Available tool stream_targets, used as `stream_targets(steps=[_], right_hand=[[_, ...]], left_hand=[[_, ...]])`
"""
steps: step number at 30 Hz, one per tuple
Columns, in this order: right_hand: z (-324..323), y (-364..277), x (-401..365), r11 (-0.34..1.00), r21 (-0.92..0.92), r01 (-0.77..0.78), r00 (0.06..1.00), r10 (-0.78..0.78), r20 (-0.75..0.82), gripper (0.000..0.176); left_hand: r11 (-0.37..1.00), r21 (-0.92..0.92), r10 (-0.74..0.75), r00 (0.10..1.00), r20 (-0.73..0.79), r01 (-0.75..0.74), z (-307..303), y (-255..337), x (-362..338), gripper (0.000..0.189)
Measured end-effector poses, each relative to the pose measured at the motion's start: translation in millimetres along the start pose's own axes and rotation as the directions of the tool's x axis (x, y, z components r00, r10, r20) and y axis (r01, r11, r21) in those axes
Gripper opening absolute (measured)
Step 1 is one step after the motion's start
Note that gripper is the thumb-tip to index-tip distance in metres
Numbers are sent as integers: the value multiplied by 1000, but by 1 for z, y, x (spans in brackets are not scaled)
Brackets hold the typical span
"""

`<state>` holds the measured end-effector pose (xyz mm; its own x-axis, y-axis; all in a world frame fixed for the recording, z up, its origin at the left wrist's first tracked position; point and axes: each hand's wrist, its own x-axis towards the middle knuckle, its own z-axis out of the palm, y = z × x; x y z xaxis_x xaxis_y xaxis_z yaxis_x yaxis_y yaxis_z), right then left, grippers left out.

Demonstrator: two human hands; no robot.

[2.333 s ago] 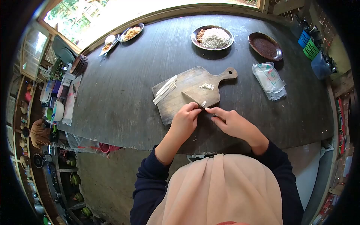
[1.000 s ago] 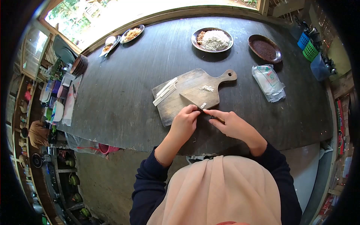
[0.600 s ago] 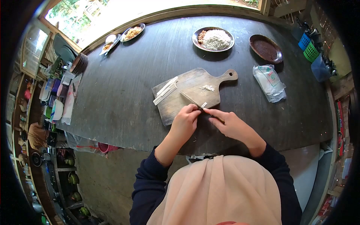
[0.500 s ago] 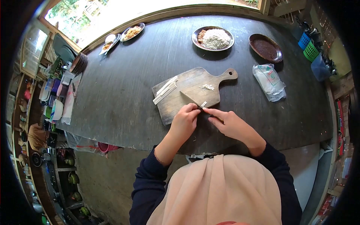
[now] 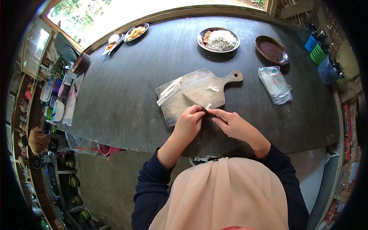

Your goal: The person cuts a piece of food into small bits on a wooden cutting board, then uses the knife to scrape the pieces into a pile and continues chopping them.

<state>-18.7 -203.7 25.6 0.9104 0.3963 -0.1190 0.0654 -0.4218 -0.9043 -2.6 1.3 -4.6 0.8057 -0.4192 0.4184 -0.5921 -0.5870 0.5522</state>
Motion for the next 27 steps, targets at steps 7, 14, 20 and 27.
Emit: stream_targets(steps=[7,14,20,27], right_hand=[[-23,2,13,972,106,-209,967,189,170,38],[-56,10,31,965,206,-163,948,96,302,42],[-68,12,20,961,143,-236,906,164,390,42],[-74,8,18,964,93,-251,887,190,421,42]], left_hand=[[999,21,-27,999,-30,28,1,4,2,15],[1000,-4,-10,999,-45,10,-1,1,3,14],[963,-242,-127,991,-38,115,-5,5,7,13],[969,-222,-122,991,-61,105,-3,-3,7,8]])
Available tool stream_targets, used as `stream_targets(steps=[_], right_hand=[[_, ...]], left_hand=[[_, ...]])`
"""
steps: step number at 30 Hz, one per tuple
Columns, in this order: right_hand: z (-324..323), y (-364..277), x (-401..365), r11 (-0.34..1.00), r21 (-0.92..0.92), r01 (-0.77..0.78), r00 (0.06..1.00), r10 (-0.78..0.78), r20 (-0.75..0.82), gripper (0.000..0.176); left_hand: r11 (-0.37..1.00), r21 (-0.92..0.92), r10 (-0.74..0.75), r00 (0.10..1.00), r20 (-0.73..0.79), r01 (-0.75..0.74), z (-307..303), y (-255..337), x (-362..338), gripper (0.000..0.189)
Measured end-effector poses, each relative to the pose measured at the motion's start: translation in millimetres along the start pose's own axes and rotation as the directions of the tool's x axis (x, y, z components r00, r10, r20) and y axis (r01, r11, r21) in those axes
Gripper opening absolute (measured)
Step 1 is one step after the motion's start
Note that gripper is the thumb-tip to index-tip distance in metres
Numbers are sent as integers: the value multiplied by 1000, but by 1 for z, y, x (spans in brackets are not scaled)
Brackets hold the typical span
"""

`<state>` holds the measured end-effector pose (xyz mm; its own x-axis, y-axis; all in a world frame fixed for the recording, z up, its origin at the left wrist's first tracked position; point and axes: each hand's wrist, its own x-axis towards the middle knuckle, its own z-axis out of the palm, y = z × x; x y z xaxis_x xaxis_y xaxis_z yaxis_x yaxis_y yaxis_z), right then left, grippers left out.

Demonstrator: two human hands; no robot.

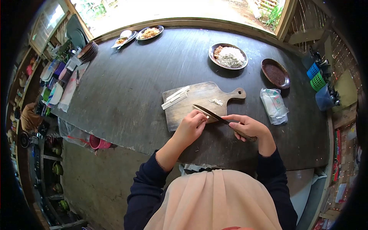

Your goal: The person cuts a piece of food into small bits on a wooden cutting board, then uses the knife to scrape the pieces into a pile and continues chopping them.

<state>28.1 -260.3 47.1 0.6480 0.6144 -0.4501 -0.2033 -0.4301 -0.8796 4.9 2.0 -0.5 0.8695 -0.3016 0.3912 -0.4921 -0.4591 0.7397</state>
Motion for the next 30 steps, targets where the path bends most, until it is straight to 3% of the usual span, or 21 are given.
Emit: stream_targets(steps=[4,7,10,17,23,30], right_hand=[[-3,8,2,998,-6,62,995,-63,-72,42],[-4,5,-3,990,103,100,992,-90,-91,42],[-7,-2,-9,998,60,-15,1000,14,18,41],[-15,7,-8,994,96,43,995,-34,-96,42],[-17,9,-13,997,72,19,1000,-18,-10,42],[-17,10,-15,999,27,28,997,-26,-66,42]], left_hand=[[1000,-4,10,1000,-16,-10,3,-2,1,8],[996,18,91,995,-31,-90,7,-2,2,8],[991,29,132,990,-51,-131,10,-5,3,8],[996,12,91,994,-54,-91,12,-5,1,7],[992,-2,125,991,-53,-126,16,-6,0,7],[996,-19,89,995,-51,-90,17,-6,-2,8]])
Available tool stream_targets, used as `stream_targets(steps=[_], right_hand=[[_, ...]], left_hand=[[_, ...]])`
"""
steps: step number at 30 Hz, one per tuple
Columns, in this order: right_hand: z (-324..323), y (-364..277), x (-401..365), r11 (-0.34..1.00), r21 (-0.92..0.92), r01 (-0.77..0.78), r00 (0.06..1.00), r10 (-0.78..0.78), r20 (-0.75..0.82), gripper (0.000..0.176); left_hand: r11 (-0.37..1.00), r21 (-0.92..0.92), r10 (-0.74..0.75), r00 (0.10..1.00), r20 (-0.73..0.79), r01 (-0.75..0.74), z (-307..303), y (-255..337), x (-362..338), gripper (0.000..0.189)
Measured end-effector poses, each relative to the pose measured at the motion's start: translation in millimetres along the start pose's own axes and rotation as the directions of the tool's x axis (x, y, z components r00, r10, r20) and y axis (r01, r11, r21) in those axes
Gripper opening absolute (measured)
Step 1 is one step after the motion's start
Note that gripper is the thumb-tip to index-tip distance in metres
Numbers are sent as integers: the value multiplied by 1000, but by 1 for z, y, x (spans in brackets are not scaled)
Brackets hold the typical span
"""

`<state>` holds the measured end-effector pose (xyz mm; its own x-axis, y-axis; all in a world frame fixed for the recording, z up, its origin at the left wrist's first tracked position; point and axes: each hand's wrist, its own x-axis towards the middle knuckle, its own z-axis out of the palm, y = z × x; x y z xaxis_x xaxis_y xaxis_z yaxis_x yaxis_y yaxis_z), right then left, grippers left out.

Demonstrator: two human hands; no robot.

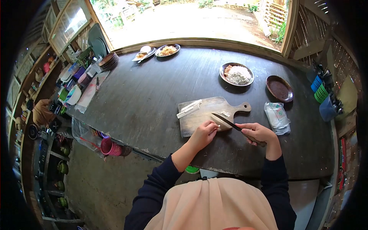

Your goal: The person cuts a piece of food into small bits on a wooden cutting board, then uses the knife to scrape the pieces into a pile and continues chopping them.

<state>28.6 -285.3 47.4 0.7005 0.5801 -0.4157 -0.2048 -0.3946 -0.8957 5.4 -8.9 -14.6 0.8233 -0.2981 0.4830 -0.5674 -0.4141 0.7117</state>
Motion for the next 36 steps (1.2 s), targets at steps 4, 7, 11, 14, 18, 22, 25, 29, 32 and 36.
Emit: stream_targets(steps=[4,7,11,14,18,22,25,29,32,36], right_hand=[[-4,-5,-7,1000,13,4,1000,-4,21,42],[-5,-8,-11,1000,-1,-23,999,23,42,41],[-8,-11,-14,999,-4,-41,998,41,57,41],[-9,-14,-16,994,-67,-92,991,98,95,41],[-13,-13,-14,992,-73,-100,986,108,126,41],[-18,-6,-6,995,-6,-103,984,103,144,42],[-21,-2,0,993,41,-109,982,101,158,41],[-19,5,11,996,89,-19,999,17,31,40],[-17,5,10,996,90,0,999,-2,33,40],[-16,-4,3,997,47,-65,994,61,90,40]], left_hand=[[998,20,53,998,-18,-52,3,-5,1,10],[999,16,49,999,-17,-49,3,-5,0,11],[998,31,47,998,-33,-46,1,-5,1,11],[998,44,54,997,-55,-51,-1,-2,4,10],[1000,23,-6,999,-48,7,-2,0,3,10],[998,55,-11,999,-41,13,-6,2,4,11],[997,75,-18,1000,-12,18,-8,4,3,11],[995,92,-39,999,3,39,-10,3,0,11],[993,116,2,999,32,-6,-13,3,2,12],[995,100,-29,998,56,24,-14,3,1,14]])
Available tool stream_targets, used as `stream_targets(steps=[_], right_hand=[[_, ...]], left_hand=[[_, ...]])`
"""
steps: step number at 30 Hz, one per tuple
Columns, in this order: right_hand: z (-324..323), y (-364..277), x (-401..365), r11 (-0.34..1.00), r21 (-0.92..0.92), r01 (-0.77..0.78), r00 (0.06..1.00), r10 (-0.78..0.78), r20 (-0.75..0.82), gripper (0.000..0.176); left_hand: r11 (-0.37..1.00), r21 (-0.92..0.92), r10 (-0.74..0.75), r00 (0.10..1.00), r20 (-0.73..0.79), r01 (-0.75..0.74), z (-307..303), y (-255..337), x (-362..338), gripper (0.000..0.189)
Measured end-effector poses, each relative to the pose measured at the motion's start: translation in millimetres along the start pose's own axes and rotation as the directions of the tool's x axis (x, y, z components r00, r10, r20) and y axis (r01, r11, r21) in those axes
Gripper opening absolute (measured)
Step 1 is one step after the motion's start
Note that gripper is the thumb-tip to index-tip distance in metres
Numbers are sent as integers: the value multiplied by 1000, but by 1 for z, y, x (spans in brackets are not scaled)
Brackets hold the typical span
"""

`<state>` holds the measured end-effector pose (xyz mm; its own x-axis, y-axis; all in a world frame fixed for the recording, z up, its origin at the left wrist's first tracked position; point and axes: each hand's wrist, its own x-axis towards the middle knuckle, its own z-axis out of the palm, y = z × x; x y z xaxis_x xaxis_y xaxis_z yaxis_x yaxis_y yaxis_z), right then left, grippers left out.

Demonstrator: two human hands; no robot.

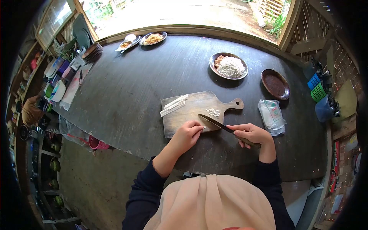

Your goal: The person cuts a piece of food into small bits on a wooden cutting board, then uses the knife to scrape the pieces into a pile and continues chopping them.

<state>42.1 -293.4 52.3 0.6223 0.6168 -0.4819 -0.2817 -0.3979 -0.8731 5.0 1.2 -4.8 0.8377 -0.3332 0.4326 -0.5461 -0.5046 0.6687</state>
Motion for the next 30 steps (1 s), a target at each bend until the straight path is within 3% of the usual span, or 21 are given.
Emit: stream_targets(steps=[3,5,12,19,30], right_hand=[[-6,13,6,999,27,36,999,-37,11,41],[-8,19,11,997,49,63,996,-60,-61,41],[25,-5,6,995,50,89,988,-82,-129,42],[71,-4,6,972,-231,51,952,-117,-282,41],[84,-1,2,938,-320,130,936,-222,-272,39]], left_hand=[[999,27,25,1000,-1,-25,-1,1,0,18],[999,32,22,1000,-1,-22,0,2,0,19],[999,50,11,1000,0,-11,13,5,4,19],[993,108,46,999,-22,-43,17,5,1,19],[992,125,26,999,35,-30,9,9,1,20]])
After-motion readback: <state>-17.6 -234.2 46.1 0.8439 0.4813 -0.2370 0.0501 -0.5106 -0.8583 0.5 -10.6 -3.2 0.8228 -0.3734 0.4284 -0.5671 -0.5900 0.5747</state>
